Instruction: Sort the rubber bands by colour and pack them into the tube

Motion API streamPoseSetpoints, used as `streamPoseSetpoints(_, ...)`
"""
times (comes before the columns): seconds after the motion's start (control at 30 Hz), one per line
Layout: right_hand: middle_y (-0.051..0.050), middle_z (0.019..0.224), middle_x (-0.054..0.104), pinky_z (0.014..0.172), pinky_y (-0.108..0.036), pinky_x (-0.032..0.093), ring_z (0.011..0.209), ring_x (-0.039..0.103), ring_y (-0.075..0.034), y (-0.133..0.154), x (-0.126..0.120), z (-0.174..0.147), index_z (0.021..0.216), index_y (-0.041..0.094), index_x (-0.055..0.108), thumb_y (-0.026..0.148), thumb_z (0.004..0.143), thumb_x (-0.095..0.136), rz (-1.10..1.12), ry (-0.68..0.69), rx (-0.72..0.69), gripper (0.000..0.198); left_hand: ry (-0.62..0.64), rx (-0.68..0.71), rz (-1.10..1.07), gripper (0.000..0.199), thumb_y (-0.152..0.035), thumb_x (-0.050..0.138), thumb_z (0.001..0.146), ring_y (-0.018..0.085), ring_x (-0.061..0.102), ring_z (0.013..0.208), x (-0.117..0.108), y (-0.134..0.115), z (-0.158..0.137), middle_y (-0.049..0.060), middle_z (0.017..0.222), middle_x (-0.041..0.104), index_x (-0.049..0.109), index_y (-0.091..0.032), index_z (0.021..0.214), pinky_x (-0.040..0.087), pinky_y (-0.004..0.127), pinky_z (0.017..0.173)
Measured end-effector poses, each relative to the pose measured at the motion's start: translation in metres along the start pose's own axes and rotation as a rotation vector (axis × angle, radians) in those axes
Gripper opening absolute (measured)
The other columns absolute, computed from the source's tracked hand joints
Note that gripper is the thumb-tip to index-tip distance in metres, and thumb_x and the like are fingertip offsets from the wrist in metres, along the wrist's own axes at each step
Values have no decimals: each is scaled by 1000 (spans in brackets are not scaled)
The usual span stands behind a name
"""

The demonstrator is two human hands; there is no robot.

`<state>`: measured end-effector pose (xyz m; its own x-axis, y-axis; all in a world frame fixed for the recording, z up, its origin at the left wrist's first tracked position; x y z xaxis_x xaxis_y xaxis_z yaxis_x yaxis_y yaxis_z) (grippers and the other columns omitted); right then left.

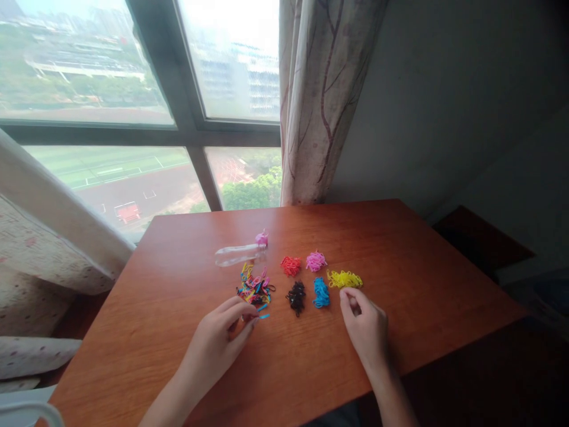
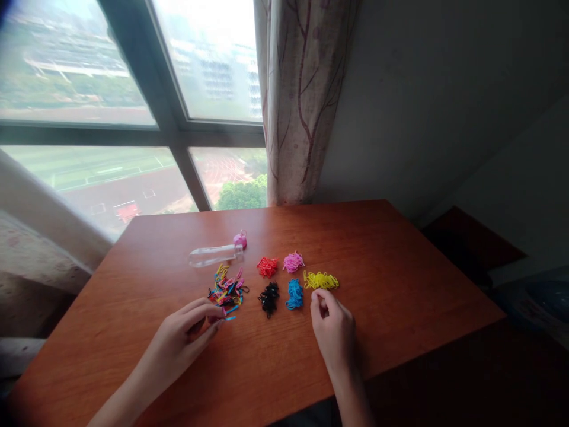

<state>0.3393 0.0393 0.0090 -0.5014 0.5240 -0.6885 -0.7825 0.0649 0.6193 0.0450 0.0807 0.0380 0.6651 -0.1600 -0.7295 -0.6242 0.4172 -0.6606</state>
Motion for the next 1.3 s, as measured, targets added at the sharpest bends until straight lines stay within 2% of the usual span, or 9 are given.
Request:
streamPoseSetpoints(0.13,-4,72,70,60,-24,42,62,65,-17,5,11,-9,87,20,68,35,94,50,44,90,-10,25,61,59,15,18,-19,50,90,14,62,77,16,-30,23,2,88,67,67,-22,87,46,22,70)
streamPoseSetpoints(0.3,-4,75,71,61,-24,43,63,65,-17,8,16,-14,85,21,67,32,95,47,39,160,-29,25,133,132,162,16,-20,52,90,15,64,79,41,-68,57,1,88,67,67,-25,88,45,24,67)
streamPoseSetpoints(0.4,-5,78,72,62,-24,44,65,67,-17,8,16,-14,87,21,67,33,95,46,44,160,-29,25,170,154,289,16,-23,52,90,16,65,77,57,-83,75,0,87,67,67,-26,88,44,24,63)
streamPoseSetpoints(0.57,-6,79,73,62,-23,45,65,68,-17,7,17,-13,88,21,68,34,95,46,43,158,-30,27,204,178,384,14,-27,53,90,19,67,78,77,-92,99,3,93,69,67,-25,88,43,26,58)
streamPoseSetpoints(0.8,-6,77,72,61,-24,45,65,68,-17,7,17,-13,89,20,68,32,94,45,56,171,-30,26,250,189,424,19,-21,51,90,23,68,84,92,-91,114,8,90,70,70,-22,88,46,29,63)
streamPoseSetpoints(1.03,-6,79,72,61,-24,44,66,68,-17,10,15,-13,90,20,67,33,96,44,59,173,-24,27,249,165,419,16,-23,54,88,23,69,81,84,-87,112,7,92,71,70,-23,91,45,28,63)
streamPoseSetpoints(1.17,-6,78,72,61,-24,44,65,67,-17,10,14,-13,88,20,67,33,96,44,52,165,-28,27,223,144,408,18,-24,52,90,21,68,78,65,-79,103,4,91,70,69,-24,87,42,26,60)
streamPoseSetpoints(1.3,-5,78,72,63,-24,44,65,67,-17,12,13,-14,87,20,67,33,96,45,49,152,-34,26,178,96,383,20,-24,49,91,17,66,76,38,-59,82,3,91,70,69,-24,89,42,24,62)
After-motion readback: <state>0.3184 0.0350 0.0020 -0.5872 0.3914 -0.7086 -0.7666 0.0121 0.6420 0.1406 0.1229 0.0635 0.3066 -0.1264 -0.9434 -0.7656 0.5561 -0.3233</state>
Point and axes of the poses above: each hand's wrist, its own z-axis towards the middle knuckle, its own x-axis out of the palm, y = z × x, the point moved 8 cm from there along z, towards the middle knuckle
